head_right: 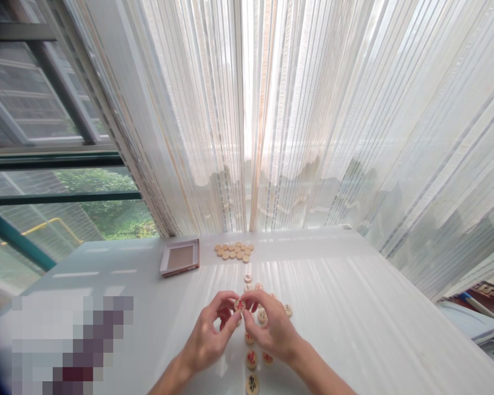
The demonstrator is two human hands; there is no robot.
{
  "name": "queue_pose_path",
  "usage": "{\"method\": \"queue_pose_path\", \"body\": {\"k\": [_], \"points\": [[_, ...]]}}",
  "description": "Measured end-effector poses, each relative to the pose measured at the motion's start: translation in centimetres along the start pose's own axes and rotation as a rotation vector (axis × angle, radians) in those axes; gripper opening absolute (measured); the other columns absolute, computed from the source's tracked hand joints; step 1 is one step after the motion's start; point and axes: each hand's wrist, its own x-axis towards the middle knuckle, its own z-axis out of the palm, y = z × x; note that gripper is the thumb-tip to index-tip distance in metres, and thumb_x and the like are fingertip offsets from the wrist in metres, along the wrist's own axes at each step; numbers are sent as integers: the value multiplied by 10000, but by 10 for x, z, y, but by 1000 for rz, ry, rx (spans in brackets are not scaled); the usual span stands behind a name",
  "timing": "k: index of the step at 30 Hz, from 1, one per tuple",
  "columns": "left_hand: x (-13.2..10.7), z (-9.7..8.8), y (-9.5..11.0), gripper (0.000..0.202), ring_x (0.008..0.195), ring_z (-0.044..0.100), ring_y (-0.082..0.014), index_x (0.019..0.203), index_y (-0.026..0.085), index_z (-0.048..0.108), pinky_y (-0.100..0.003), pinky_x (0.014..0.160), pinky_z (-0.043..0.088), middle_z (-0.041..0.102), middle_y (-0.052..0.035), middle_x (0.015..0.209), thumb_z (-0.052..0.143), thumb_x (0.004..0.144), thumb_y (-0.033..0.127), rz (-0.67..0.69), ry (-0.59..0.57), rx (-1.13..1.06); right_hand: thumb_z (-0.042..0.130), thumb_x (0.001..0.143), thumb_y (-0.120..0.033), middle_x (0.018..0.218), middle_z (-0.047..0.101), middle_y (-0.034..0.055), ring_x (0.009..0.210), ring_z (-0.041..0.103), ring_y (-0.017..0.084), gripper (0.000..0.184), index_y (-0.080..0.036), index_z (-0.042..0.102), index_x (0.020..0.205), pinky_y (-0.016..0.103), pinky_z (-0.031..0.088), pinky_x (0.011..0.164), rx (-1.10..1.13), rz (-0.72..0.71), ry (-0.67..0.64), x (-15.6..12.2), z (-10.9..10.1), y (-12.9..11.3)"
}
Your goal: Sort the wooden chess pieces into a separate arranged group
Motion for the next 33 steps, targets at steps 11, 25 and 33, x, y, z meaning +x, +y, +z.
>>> {"method": "queue_pose_path", "body": {"k": [11,25,33], "points": [[0,4,-7,164,569,558,-133,972,212,511,-225,549,417,628,15,654,523,993,374,-91,58,-62,587,876,-121,967,696,28,820,645,177,292,-254,590,1135,308,541,782,-43,-52,-62,-1,6,-5],[-1,0,-1,215,732,645,-183,1153,201,539,-280,669,513,660,-47,817,526,993,344,0,25,-69,596,924,-190,1018,704,52,822,669,181,253,-245,586,1171,315,565,796,-49,-25,-3,0,1,-2],[-1,2,0,198,654,619,-159,1144,204,539,-247,573,467,694,-50,817,552,976,309,31,13,1,547,976,-257,938,722,51,800,674,180,132,-225,634,1070,298,564,761,-7,39,-6,3,-1,-4]]}}
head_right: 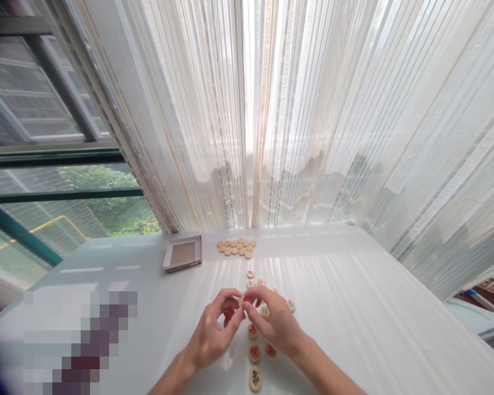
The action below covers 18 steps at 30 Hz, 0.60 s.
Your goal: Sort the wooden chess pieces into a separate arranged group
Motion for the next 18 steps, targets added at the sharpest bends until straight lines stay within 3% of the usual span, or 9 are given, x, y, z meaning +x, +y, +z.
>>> {"method": "queue_pose_path", "body": {"k": [8,18], "points": [[-1,1,3,195,590,582,-143,1152,201,536,-260,561,465,705,-43,817,546,963,249,74,-50,81,562,978,-311,815,700,32,743,659,173,142,-214,658,941,273,555,704,-29,10,52,-1,1,4],[1,0,0,222,705,632,-167,1152,198,549,-265,635,501,678,-53,835,563,965,317,-24,12,-33,568,916,-198,982,707,60,846,671,201,206,-228,594,1118,334,567,800,-26,-40,16,-4,0,2]]}}
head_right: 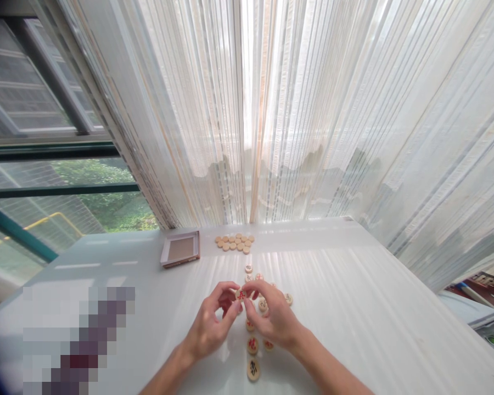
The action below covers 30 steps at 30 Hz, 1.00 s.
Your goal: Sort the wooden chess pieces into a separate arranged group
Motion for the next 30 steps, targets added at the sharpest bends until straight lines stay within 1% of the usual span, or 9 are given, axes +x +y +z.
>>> {"method": "queue_pose_path", "body": {"k": [4,7,11,15,18,21,26,30], "points": [[1,1,1,230,723,646,-171,1134,195,554,-258,645,498,676,-41,817,573,963,348,-36,17,-27,580,906,-182,1001,707,61,837,670,195,243,-230,587,1145,332,567,798,-14,-4,-12,0,0,0],[1,1,1,226,697,643,-161,1098,197,550,-244,624,482,678,-24,792,570,967,380,-78,27,-38,588,905,-181,1005,707,54,822,671,187,242,-238,593,1140,322,566,789,-20,-14,-10,0,2,1],[2,1,-1,219,650,635,-153,1016,197,541,-234,601,460,669,0,711,576,964,408,-110,56,-24,583,907,-180,970,714,45,843,672,193,227,-247,610,1122,320,564,801,-41,-47,-34,0,3,0],[2,1,-4,243,629,641,-161,965,195,550,-232,579,464,679,-8,682,582,956,436,-121,83,-24,572,907,-173,954,724,47,849,679,196,235,-250,619,1123,322,569,809,-57,-72,-49,1,3,-2],[2,1,-4,260,659,656,-172,982,194,565,-235,566,486,701,-38,742,546,970,452,-110,80,-70,572,913,-178,968,730,52,851,680,194,234,-245,618,1133,321,572,810,-64,-66,-48,1,3,-2],[2,1,-3,257,694,661,-175,1028,194,578,-234,563,499,705,-55,792,515,985,439,-88,68,-98,594,911,-194,986,736,55,834,686,194,237,-245,615,1141,323,575,794,-78,-48,-16,1,3,1],[1,-2,-2,252,692,634,-167,1117,188,561,-231,574,489,658,-36,779,541,978,397,-53,47,-78,613,911,-199,1019,744,48,826,701,187,252,-250,611,1158,316,576,792,-61,-17,-3,0,3,4],[0,-2,-3,222,676,610,-153,1131,189,551,-236,601,479,660,-33,792,569,967,337,-30,43,-21,584,931,-204,1047,737,53,848,704,185,248,-251,603,1173,313,571,812,-28,-12,-21,0,1,2]]}}
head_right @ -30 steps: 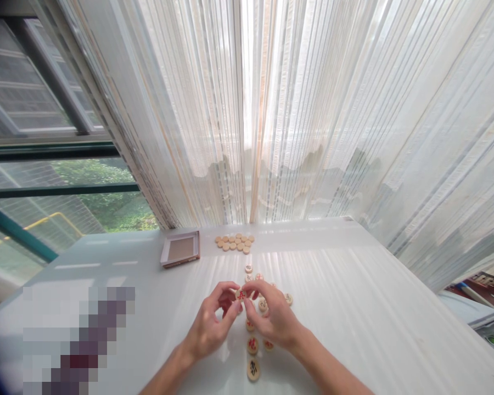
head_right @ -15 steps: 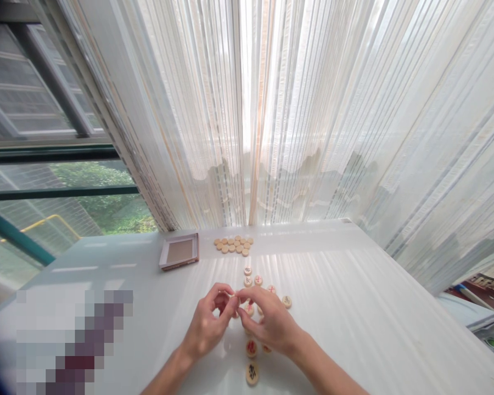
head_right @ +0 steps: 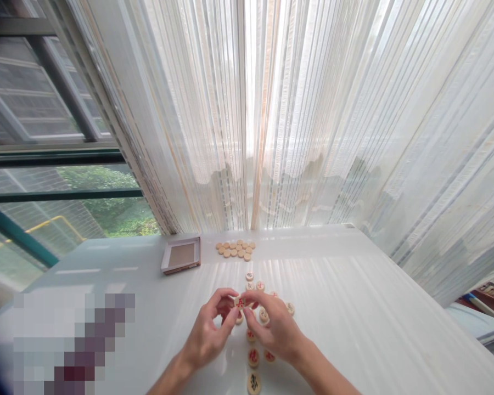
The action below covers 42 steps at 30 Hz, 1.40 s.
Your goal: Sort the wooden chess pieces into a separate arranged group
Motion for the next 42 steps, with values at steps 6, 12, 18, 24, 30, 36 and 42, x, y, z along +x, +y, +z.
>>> {"method": "queue_pose_path", "body": {"k": [6,12,18,24,30,36,42], "points": [[-2,2,4,179,606,553,-131,1115,205,531,-238,576,448,705,-36,830,576,948,252,99,-106,86,633,920,-258,801,720,12,721,692,164,43,-229,643,950,256,552,702,12,47,24,2,-1,-2],[-2,2,1,166,616,554,-132,1115,209,525,-233,584,445,689,-23,803,558,958,249,88,-117,108,570,952,-218,782,701,-3,712,677,148,59,-232,627,944,248,532,709,28,43,9,2,0,-2],[-1,0,6,177,699,594,-148,1114,195,543,-229,620,459,688,-47,858,564,968,292,23,-85,13,575,881,-134,919,709,22,804,688,167,243,-241,589,1099,277,548,769,13,-21,-2,1,-1,-5],[1,1,5,169,661,594,-141,1061,189,555,-222,596,443,702,-44,810,560,976,335,-16,-42,-17,613,825,-108,896,712,10,776,685,162,299,-242,593,1091,268,554,752,-13,-54,23,1,3,-5],[2,2,-2,199,547,532,-113,913,187,579,-203,530,406,644,7,638,628,934,378,-51,26,38,626,786,-86,886,708,10,769,667,166,320,-241,613,1066,272,543,732,-32,-82,-4,-1,8,1],[1,2,0,214,674,648,-158,980,182,584,-222,571,471,716,-65,824,515,996,384,-33,-14,-86,649,823,-126,907,712,9,797,678,164,293,-245,613,1089,278,549,773,-2,-40,13,-1,7,-1],[-1,0,3,192,745,630,-169,1106,190,549,-233,607,474,696,-63,865,527,990,342,16,-78,-62,623,852,-139,912,713,19,797,681,162,266,-233,611,1101,276,556,774,51,-24,3,3,0,-7]]}}
